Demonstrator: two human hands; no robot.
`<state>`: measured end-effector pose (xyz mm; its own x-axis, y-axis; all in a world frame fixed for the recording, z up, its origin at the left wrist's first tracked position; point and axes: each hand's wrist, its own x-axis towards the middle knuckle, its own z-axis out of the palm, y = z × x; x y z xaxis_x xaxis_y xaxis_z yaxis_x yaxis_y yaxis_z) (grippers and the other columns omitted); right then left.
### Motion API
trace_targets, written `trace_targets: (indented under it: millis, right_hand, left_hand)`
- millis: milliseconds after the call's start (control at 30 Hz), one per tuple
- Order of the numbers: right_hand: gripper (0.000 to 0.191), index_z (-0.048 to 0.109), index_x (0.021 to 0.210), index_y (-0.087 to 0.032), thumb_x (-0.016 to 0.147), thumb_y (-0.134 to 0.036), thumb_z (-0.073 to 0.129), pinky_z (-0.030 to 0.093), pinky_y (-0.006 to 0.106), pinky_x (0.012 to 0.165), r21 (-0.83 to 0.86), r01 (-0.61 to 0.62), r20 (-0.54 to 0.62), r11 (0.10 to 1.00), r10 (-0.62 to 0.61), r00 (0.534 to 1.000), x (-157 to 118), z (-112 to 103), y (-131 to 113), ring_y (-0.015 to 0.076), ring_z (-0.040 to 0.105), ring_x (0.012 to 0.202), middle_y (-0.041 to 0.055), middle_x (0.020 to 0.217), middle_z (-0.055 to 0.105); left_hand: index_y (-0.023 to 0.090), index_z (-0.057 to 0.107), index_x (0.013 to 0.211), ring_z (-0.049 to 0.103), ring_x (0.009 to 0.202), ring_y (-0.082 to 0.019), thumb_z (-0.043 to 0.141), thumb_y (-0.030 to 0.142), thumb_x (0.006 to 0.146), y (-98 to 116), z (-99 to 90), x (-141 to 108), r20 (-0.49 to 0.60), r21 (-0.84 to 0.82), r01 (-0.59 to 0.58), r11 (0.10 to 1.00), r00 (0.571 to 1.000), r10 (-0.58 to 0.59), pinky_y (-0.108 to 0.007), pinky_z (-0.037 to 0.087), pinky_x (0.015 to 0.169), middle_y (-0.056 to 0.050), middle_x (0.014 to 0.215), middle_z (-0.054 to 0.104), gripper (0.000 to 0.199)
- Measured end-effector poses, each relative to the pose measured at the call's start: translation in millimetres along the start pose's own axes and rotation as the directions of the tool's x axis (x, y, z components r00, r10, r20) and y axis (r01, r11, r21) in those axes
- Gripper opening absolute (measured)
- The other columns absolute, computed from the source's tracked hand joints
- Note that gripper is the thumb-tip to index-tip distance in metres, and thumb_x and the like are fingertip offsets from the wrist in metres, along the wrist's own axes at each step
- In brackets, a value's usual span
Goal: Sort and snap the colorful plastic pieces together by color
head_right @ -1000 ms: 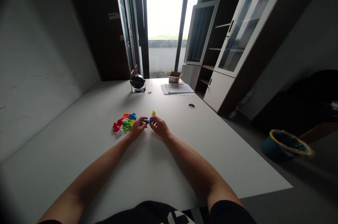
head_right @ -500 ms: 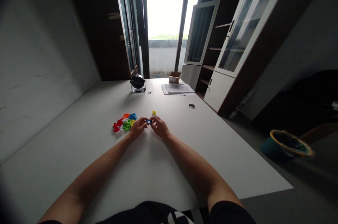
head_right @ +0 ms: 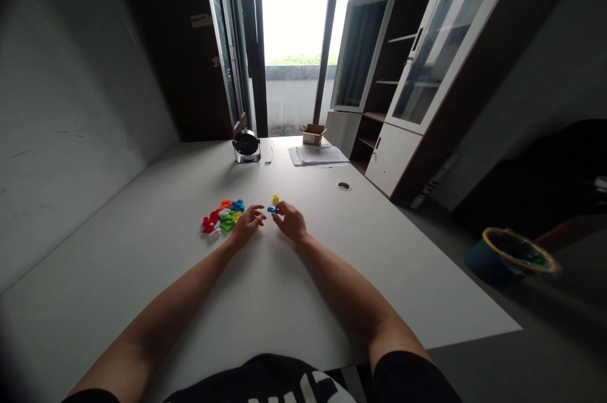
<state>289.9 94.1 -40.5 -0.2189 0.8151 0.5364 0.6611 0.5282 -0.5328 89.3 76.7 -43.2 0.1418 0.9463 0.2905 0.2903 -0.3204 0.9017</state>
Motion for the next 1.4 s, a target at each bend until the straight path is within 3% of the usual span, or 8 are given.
trace_targets:
  millis: [167,300,500,733,1000,1400]
  right_hand:
    - [0.014,0.058,0.104,-0.022,0.093,-0.031,0.058,0.044,0.03,0.079,-0.219,-0.225,-0.098,0.95,0.208,0.973,13,-13,27,0.0209,0.061,0.089,0.005,0.093,0.068]
    - [0.016,0.06,0.102,-0.022,0.09,-0.032,0.063,0.04,0.033,0.084,-0.393,-0.329,-0.048,0.859,0.338,0.94,18,-15,49,0.0242,0.057,0.097,0.0087,0.1,0.067]
    - [0.019,0.061,0.109,-0.022,0.093,-0.032,0.059,0.038,0.032,0.086,-0.395,-0.327,-0.035,0.859,0.341,0.939,16,-12,55,0.0231,0.056,0.098,0.0082,0.104,0.065]
    - [0.016,0.069,0.097,-0.022,0.095,-0.029,0.055,0.039,0.031,0.091,-0.382,-0.275,-0.034,0.882,0.284,0.958,13,-13,47,0.0233,0.053,0.105,0.0091,0.109,0.063]
    - [0.022,0.071,0.11,-0.025,0.094,-0.031,0.058,0.039,0.037,0.096,-0.383,-0.245,0.079,0.891,0.296,0.952,14,-16,43,0.0266,0.054,0.112,0.0106,0.12,0.064]
    - [0.031,0.068,0.12,-0.025,0.094,-0.038,0.059,0.036,0.04,0.1,-0.423,-0.21,0.129,0.882,0.288,0.949,15,-15,41,0.0296,0.051,0.119,0.012,0.131,0.061]
  left_hand:
    - [0.021,0.061,0.122,0.069,0.075,-0.014,0.058,0.028,0.091,-4,1.5,1,0.032,0.067,0.008,0.998,0.999,-0.01,-0.027,0.055,0.071,-0.004,0.094,0.073,0.032]
    - [0.022,0.063,0.121,0.068,0.076,-0.014,0.057,0.026,0.09,-8,1.6,0,0.044,0.106,-0.002,0.994,0.999,-0.003,-0.026,0.054,0.071,-0.004,0.094,0.072,0.032]
    - [0.024,0.065,0.119,0.066,0.076,-0.013,0.057,0.024,0.089,-5,0.3,-1,0.077,0.184,-0.009,0.983,0.997,-0.005,-0.026,0.052,0.072,-0.002,0.095,0.073,0.031]
    - [0.025,0.067,0.114,0.066,0.08,-0.015,0.057,0.026,0.09,5,-1.5,-5,0.126,0.259,-0.05,0.965,0.992,0.018,-0.026,0.051,0.075,-0.001,0.094,0.073,0.026]
    - [0.027,0.07,0.11,0.065,0.078,-0.016,0.059,0.03,0.089,13,-0.8,-7,0.136,0.286,-0.057,0.956,0.991,0.019,-0.027,0.05,0.072,-0.001,0.091,0.073,0.024]
    - [0.027,0.073,0.104,0.064,0.079,-0.017,0.06,0.031,0.089,11,0.7,-6,0.146,0.347,-0.09,0.933,0.988,0.041,-0.027,0.049,0.074,-0.001,0.092,0.073,0.02]
